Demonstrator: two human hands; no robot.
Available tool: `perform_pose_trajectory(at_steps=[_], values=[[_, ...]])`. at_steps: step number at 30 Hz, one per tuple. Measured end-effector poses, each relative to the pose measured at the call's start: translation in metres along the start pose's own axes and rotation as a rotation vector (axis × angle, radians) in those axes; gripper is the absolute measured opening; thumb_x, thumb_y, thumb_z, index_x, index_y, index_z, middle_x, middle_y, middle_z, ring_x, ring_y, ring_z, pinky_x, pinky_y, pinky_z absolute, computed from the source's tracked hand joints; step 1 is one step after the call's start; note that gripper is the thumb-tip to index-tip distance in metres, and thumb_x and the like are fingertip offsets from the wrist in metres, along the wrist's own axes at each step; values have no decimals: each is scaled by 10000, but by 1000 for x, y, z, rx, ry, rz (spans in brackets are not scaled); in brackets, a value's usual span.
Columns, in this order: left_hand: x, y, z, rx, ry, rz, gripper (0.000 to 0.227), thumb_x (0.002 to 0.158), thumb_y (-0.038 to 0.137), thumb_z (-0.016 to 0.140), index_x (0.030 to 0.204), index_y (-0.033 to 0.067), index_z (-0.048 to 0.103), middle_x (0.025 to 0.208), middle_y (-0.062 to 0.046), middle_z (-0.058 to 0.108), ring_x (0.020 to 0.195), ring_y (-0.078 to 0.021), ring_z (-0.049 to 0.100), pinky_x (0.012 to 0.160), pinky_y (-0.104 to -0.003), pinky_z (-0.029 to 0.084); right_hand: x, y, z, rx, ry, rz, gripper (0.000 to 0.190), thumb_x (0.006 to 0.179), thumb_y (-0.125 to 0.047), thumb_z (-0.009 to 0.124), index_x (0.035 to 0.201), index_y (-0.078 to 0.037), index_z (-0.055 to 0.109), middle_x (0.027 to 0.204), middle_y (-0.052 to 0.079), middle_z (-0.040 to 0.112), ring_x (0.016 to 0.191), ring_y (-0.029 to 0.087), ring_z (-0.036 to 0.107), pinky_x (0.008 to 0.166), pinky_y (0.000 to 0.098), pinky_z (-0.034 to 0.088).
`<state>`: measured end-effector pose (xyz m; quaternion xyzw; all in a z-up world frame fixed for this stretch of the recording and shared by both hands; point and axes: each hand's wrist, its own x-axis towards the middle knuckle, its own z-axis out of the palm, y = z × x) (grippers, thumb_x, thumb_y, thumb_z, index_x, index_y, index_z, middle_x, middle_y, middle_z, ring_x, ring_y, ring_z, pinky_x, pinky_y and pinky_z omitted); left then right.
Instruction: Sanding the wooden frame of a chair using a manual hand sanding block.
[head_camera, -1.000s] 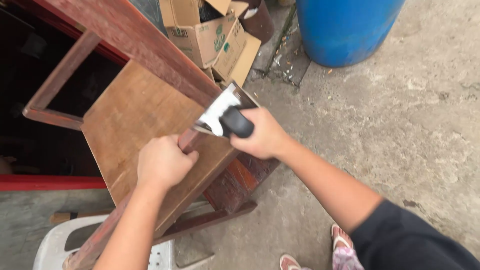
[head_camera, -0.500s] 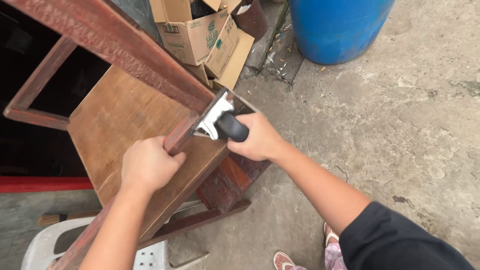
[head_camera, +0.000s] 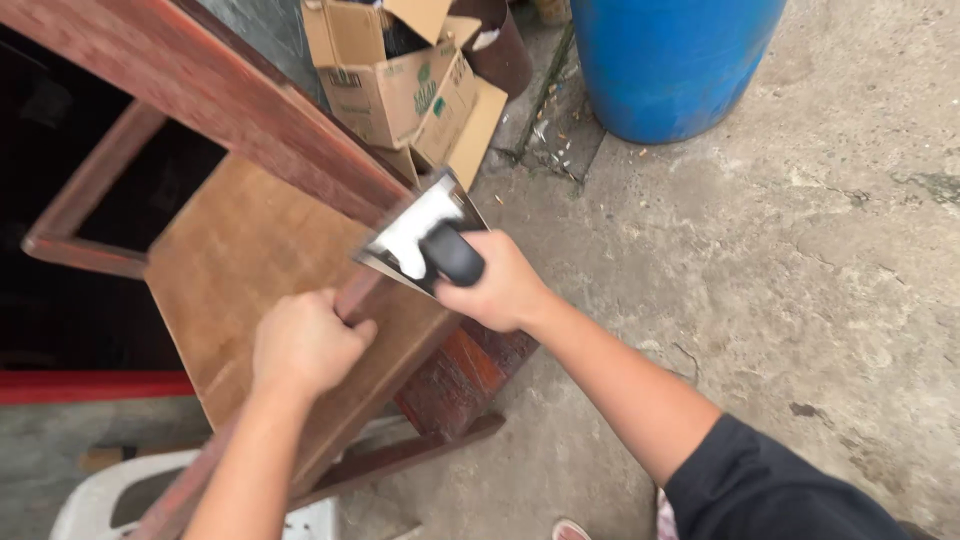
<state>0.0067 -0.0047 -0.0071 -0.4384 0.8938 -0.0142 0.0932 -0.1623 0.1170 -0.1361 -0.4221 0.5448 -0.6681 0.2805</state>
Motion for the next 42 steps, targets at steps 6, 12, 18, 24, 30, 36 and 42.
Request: perform_pose_trajectory(at_steps=[6,12,18,24,30,36,42], values=[[10,0,-4,-22,25,-1,311,724,387,750,878,120,795,878,-178,759,890,-363,728,872,-468,567,-26,66,-9,-163,64,205,215,671,-171,744,844,-53,696,691,53,659,667,149,616,689,330,536],[6,5,-6,-36,-28,-13,304,744,382,741,894,122,789,873,-182,760,893,-365,728,870,-472,568,6,-58,4,-270,32,83,256,692,-231,743,833,-27,678,680,122,658,618,208,629,658,361,545],[21,-4,-1,-16,15,36,317,739,395,747,881,114,788,886,-184,754,907,-364,727,882,-470,567,-1,45,-1,-99,103,30,199,696,-168,749,763,-15,641,658,50,599,642,139,572,629,336,528],[14,0,-4,-39,10,30,309,738,386,743,883,116,781,889,-181,754,910,-364,724,886,-468,566,0,1,-8,-131,132,246,208,686,-167,755,793,-25,646,653,16,608,620,116,574,610,319,518],[6,-1,1,-22,-6,31,331,731,393,753,879,97,760,884,-182,748,903,-365,719,868,-475,566,4,-6,-12,-175,134,24,195,722,-180,734,822,-29,663,642,28,594,619,106,548,606,319,517],[3,1,-2,-52,-6,33,304,738,376,740,866,102,774,870,-186,748,897,-365,720,875,-472,564,-16,48,-19,-145,234,219,177,699,-163,739,811,-35,692,650,9,646,616,90,571,598,320,517],[4,6,-1,-35,-27,27,314,749,380,736,887,101,779,887,-186,747,901,-364,722,881,-467,566,3,-45,-7,-228,221,-20,185,726,-172,745,821,-26,686,626,74,606,576,123,543,576,332,517]])
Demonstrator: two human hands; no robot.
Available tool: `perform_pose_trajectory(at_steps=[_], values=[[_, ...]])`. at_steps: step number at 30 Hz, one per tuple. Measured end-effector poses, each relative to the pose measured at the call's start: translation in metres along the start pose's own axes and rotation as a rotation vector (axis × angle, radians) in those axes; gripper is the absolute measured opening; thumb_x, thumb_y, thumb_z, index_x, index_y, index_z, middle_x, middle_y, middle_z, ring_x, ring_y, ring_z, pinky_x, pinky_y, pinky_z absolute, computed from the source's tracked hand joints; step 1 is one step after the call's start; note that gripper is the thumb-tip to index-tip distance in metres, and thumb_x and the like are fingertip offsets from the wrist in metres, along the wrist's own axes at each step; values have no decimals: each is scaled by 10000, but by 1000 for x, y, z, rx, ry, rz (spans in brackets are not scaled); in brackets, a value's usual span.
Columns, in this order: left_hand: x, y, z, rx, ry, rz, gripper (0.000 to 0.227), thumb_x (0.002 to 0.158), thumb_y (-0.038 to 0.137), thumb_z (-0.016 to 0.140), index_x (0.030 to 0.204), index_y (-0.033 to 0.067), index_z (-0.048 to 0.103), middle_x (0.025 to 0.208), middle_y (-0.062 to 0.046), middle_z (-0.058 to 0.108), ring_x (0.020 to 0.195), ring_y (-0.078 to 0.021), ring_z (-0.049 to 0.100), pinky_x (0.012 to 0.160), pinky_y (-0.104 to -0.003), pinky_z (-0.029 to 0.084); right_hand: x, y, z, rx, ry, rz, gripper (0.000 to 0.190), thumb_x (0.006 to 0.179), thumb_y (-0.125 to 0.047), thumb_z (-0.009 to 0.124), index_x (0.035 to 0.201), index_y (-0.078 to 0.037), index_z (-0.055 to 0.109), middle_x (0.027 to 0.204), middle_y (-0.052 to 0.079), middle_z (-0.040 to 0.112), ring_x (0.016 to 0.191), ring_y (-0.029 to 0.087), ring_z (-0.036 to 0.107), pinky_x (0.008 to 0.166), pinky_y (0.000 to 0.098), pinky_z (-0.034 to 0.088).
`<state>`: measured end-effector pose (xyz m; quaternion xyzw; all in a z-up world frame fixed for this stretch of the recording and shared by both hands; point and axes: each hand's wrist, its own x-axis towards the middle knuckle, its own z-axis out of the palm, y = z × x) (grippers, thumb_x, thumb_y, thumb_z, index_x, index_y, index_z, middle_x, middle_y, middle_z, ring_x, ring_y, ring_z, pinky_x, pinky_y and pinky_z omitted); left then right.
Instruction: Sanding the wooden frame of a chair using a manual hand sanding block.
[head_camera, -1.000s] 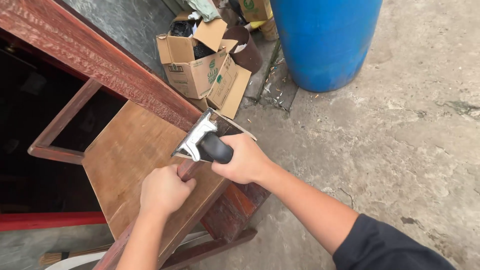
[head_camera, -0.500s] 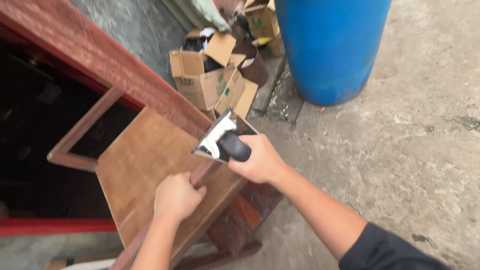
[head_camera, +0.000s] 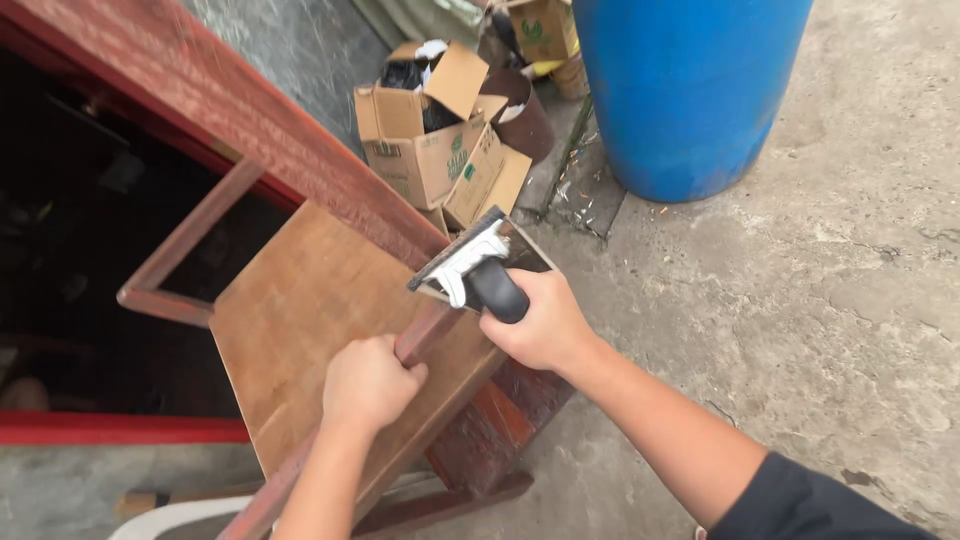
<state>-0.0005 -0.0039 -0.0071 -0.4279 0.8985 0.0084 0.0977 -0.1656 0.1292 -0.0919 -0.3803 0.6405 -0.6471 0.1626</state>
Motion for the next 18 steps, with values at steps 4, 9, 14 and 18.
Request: perform_pose_trajectory(at_steps=[4,9,14,18], values=[[7,-3,-5,9,4,-2,315,750,378,739,903,106,779,894,-184,749,908,-358,721,880,-466,563,-22,80,12,10,124,14,172,720,-173,740,799,-30,684,614,64,632,559,118,567,567,333,518],[0,0,-8,-6,2,-32,290,744,364,739,897,122,786,901,-173,753,914,-353,719,885,-463,560,-24,70,21,8,142,120,180,719,-179,753,789,-25,693,605,86,631,558,142,565,548,337,509],[-2,3,-8,-26,-18,-21,271,740,348,726,905,142,787,901,-168,754,910,-352,720,884,-462,559,-15,18,14,-28,90,-108,205,739,-190,752,842,-24,692,642,98,630,547,144,595,561,326,515],[6,1,-10,8,-22,-10,288,748,370,724,895,128,778,890,-168,755,906,-347,728,886,-455,567,-34,92,24,-44,147,-35,207,726,-194,759,802,-16,686,603,112,618,525,156,597,558,331,522]])
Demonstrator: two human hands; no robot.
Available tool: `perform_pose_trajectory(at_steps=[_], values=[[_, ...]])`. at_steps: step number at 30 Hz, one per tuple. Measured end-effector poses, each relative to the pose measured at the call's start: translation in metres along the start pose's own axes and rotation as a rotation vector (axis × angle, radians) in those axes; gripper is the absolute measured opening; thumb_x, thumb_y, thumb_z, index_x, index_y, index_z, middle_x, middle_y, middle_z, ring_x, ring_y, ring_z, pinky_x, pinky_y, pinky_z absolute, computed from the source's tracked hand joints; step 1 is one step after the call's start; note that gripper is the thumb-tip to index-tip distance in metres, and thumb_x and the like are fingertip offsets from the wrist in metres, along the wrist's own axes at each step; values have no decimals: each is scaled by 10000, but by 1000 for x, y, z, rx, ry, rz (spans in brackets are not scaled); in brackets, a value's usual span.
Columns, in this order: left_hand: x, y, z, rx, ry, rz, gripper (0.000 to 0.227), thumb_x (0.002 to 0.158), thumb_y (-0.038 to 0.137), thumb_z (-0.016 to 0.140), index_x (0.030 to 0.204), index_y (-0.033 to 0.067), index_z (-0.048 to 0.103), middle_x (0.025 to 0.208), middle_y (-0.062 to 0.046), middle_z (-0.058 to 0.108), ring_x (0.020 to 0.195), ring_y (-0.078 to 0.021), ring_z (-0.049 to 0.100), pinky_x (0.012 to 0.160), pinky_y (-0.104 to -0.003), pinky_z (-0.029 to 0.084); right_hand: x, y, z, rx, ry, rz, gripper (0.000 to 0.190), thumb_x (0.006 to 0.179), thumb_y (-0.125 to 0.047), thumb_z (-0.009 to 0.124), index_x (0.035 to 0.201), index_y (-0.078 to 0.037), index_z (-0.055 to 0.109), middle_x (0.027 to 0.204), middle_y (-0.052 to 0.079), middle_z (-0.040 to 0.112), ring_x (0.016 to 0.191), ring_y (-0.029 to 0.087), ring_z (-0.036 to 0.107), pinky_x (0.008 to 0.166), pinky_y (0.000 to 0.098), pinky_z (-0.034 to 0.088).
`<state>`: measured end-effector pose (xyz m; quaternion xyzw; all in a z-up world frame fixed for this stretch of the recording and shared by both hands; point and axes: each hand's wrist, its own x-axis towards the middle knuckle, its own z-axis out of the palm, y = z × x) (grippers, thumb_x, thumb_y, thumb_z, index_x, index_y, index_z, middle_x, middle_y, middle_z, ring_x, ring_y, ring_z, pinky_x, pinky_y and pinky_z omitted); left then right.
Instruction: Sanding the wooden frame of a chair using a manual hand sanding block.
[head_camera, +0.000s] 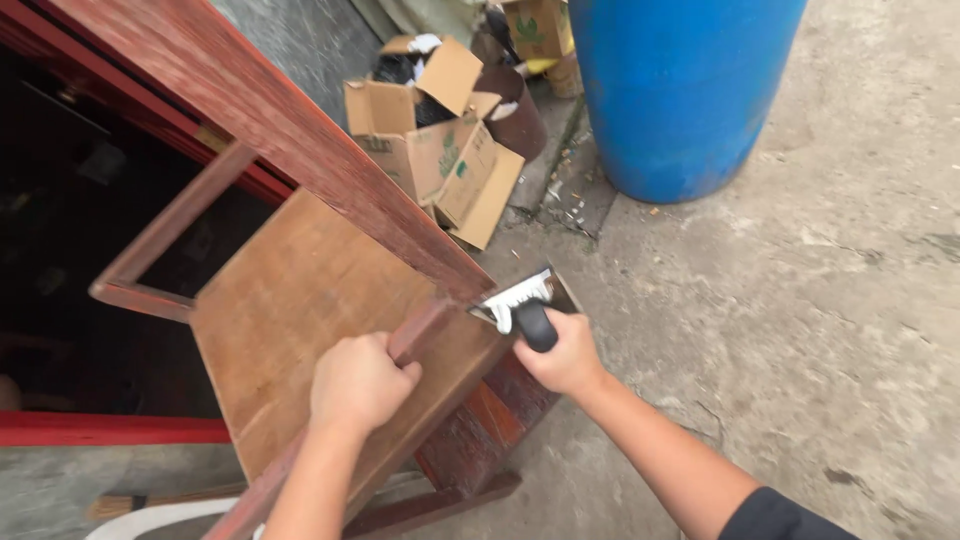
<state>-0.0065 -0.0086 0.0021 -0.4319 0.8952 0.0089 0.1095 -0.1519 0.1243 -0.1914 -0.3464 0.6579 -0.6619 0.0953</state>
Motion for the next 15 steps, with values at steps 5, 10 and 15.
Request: perform_pose_trajectory(at_steps=[5,10,15], values=[[-2,-4,5,30,44,-6,295,750,372,728,856,101,776,879,-177,756,899,-351,728,880,-459,568,-15,15,8,29,-12,315,177,738,-163,746,795,-9,679,625,128,627,580,142,557,540,351,496],[-8,0,2,2,30,-17,296,736,374,738,868,113,783,889,-191,752,903,-365,724,882,-468,563,19,-67,-8,18,-14,13,192,741,-167,757,797,-11,661,634,58,620,555,118,576,567,323,515],[-6,-1,3,25,28,4,306,750,381,730,862,102,783,894,-189,754,914,-363,723,890,-467,562,13,-28,-5,114,99,30,180,759,-170,743,816,-17,668,665,24,647,620,89,587,583,315,519]])
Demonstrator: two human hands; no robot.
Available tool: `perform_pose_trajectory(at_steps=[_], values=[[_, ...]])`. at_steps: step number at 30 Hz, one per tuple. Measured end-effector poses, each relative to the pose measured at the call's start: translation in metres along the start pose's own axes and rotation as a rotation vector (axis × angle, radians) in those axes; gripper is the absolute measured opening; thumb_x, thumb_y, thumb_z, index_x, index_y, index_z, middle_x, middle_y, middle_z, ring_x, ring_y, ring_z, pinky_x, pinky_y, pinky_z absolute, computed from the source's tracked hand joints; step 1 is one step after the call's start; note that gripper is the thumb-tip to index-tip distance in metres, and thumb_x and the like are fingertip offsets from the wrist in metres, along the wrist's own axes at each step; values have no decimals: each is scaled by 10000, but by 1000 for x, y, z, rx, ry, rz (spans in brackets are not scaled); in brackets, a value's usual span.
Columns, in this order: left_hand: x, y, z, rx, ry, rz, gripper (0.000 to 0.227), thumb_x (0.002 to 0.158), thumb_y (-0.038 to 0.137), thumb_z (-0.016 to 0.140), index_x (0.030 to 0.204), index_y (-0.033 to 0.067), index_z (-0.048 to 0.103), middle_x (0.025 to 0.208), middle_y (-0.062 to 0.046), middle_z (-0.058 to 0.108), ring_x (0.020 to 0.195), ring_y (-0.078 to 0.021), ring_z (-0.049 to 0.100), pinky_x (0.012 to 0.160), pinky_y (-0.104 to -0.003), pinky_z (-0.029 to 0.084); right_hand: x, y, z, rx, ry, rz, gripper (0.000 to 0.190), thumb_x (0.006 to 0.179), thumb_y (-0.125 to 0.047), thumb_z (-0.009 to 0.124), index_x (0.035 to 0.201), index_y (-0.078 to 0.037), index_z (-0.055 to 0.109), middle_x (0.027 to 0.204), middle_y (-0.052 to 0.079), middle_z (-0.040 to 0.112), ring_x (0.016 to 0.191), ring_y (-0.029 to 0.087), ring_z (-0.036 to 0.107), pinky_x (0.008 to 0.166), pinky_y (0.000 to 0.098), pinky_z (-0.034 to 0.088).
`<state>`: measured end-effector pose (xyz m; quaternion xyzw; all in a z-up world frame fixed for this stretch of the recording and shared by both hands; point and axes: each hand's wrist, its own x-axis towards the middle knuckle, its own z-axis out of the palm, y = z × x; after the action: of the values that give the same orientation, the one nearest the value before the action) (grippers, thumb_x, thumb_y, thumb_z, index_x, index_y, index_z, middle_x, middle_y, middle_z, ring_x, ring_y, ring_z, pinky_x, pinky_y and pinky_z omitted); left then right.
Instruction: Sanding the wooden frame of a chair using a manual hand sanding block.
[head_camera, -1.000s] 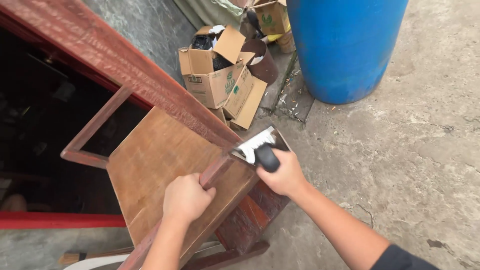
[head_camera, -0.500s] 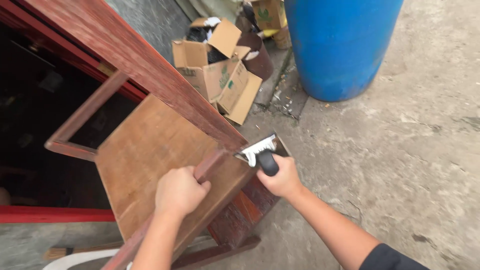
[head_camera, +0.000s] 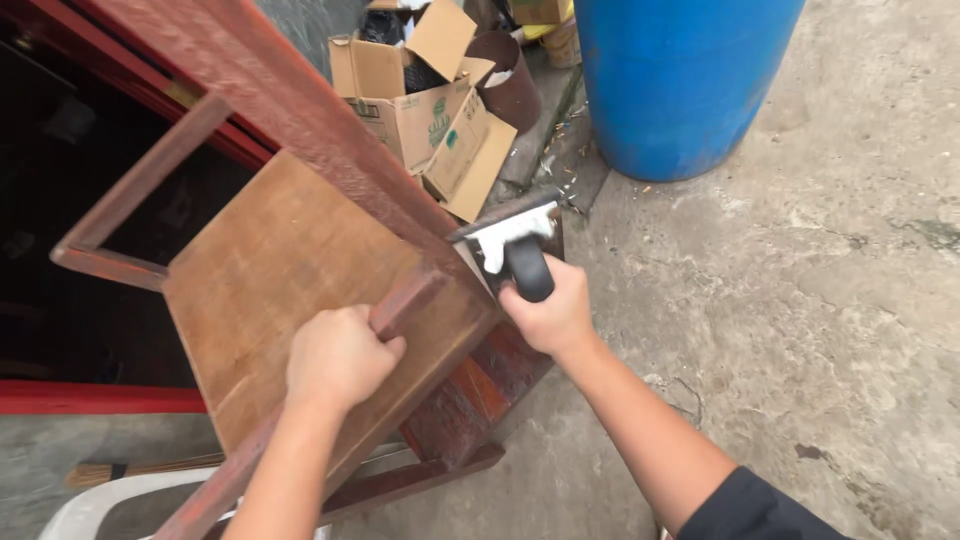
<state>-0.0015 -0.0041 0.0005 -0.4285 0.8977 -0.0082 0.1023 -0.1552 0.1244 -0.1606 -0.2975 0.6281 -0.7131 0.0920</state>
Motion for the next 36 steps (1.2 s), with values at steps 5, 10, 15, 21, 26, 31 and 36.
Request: perform_pose_trajectory(at_steps=[5,10,15,21,26,31,36], values=[[5,2,1,13,-6,-34,326,759,398,734,861,92,779,898,-180,757,922,-355,723,881,-472,564,-6,36,-3,-96,-15,203,205,754,-171,771,766,4,664,633,53,627,596,112,556,563,332,500],[0,3,-1,15,-2,-20,332,762,393,738,906,97,783,915,-178,758,925,-354,720,880,-466,562,36,-93,-6,-70,-161,-133,205,760,-185,728,851,-8,678,651,85,643,591,98,599,606,295,532],[-1,2,-1,9,-6,-25,344,772,410,744,915,99,784,917,-168,763,932,-343,723,881,-462,563,35,-97,-9,-38,-102,-75,182,784,-177,731,840,-14,670,669,48,645,632,86,589,604,292,521],[0,5,-5,-1,1,-11,331,777,406,746,921,111,783,920,-165,758,931,-341,722,874,-461,561,-16,15,-1,-94,-17,180,154,740,-153,746,788,-23,680,653,8,641,615,78,584,577,285,507],[-4,7,-7,-30,-4,6,324,775,387,749,917,99,785,929,-171,756,938,-346,721,877,-456,562,25,-93,-6,-65,-23,-97,144,792,-149,721,837,-25,663,671,5,598,634,78,544,595,286,488],[-2,7,-6,-39,-9,6,310,780,370,738,916,95,785,938,-179,753,942,-349,721,886,-450,562,43,-121,-7,-141,-37,-211,149,805,-135,736,817,-14,650,670,28,629,628,84,574,600,289,504],[2,7,-3,-39,9,21,309,775,361,736,924,95,786,954,-176,754,957,-341,720,892,-446,563,-14,11,2,-94,18,34,149,763,-141,722,817,-12,670,654,9,622,613,77,568,570,290,496]])
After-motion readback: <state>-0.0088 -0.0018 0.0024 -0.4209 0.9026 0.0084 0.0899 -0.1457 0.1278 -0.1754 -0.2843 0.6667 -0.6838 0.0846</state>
